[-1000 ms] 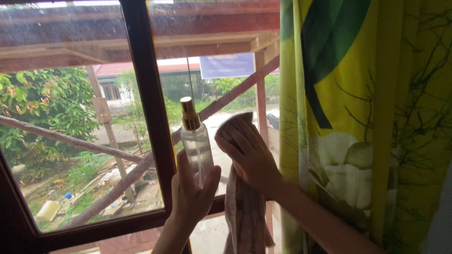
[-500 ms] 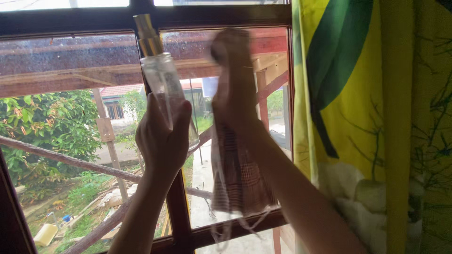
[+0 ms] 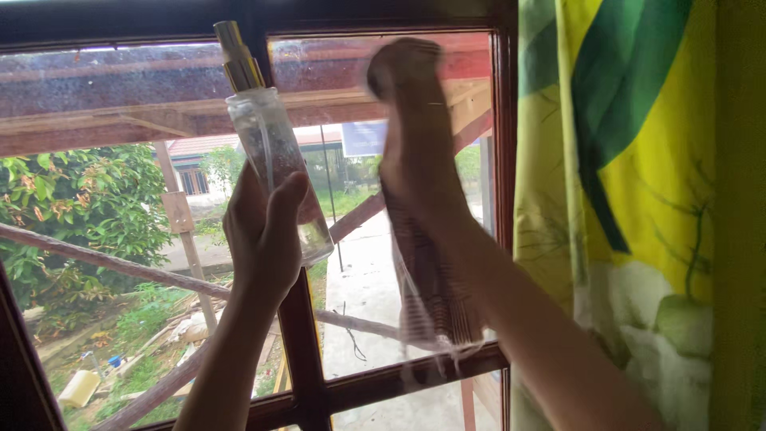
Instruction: The person cleans a multi-pane wooden window using a spray bottle and a cloth. They repeatedly spray the glass panes and wipe them with the cloth, working systematically across the window surface.
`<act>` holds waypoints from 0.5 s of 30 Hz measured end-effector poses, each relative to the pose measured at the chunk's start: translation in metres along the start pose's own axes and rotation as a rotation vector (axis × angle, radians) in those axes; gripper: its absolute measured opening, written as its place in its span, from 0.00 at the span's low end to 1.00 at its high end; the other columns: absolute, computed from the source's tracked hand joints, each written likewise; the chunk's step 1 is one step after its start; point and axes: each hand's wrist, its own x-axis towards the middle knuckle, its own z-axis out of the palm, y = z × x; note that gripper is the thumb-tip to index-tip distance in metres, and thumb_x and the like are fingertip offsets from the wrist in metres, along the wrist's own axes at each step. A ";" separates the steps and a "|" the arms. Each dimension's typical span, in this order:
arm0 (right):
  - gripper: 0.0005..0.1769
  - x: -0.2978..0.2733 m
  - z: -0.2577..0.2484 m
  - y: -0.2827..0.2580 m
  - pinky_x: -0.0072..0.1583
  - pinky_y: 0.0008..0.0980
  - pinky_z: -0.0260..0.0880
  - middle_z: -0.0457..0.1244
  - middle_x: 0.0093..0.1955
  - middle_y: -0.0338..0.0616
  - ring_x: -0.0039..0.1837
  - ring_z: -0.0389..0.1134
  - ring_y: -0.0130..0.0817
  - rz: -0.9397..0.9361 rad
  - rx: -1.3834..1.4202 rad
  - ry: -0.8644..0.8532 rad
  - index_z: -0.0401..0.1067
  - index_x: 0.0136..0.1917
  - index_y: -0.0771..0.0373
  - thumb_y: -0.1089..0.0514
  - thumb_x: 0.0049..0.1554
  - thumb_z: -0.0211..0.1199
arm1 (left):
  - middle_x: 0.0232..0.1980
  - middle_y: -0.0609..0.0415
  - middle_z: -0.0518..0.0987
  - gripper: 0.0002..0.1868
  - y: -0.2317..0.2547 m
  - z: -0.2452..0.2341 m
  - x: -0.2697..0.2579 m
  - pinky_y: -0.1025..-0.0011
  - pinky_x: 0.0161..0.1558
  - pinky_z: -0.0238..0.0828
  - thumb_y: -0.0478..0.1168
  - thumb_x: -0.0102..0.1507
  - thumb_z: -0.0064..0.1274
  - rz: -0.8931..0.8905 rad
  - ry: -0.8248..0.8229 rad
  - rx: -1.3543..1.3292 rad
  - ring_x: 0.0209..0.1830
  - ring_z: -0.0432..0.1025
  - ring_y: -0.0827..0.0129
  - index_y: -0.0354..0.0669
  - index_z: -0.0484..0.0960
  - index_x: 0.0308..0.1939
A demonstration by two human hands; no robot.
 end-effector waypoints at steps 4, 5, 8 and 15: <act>0.28 0.031 0.057 -0.038 0.81 0.48 0.57 0.61 0.72 0.51 0.77 0.60 0.55 -0.118 -0.027 -0.058 0.64 0.71 0.64 0.75 0.58 0.58 | 0.44 0.51 0.79 0.19 0.000 -0.003 0.006 0.68 0.48 0.72 0.48 0.67 0.47 -0.045 -0.016 -0.140 0.44 0.73 0.71 0.36 0.78 0.54; 0.29 0.034 0.059 -0.039 0.82 0.51 0.55 0.60 0.73 0.51 0.78 0.59 0.57 -0.146 -0.078 -0.067 0.63 0.72 0.66 0.73 0.59 0.60 | 0.44 0.51 0.79 0.19 0.000 -0.001 0.005 0.68 0.48 0.71 0.48 0.67 0.47 -0.057 -0.001 -0.135 0.43 0.72 0.71 0.36 0.78 0.53; 0.26 0.032 0.039 -0.019 0.80 0.52 0.53 0.61 0.73 0.51 0.77 0.61 0.52 -0.271 -0.086 -0.134 0.66 0.71 0.63 0.72 0.60 0.60 | 0.41 0.53 0.80 0.19 0.001 0.008 0.001 0.69 0.45 0.73 0.49 0.66 0.48 -0.085 0.014 -0.068 0.41 0.74 0.72 0.37 0.77 0.51; 0.25 0.014 -0.102 0.039 0.69 0.57 0.56 0.67 0.63 0.53 0.61 0.74 0.50 -0.315 -0.629 -0.162 0.68 0.65 0.66 0.75 0.54 0.60 | 0.43 0.53 0.80 0.21 -0.001 0.010 -0.004 0.68 0.47 0.72 0.52 0.68 0.46 0.009 -0.013 0.009 0.43 0.74 0.71 0.38 0.77 0.53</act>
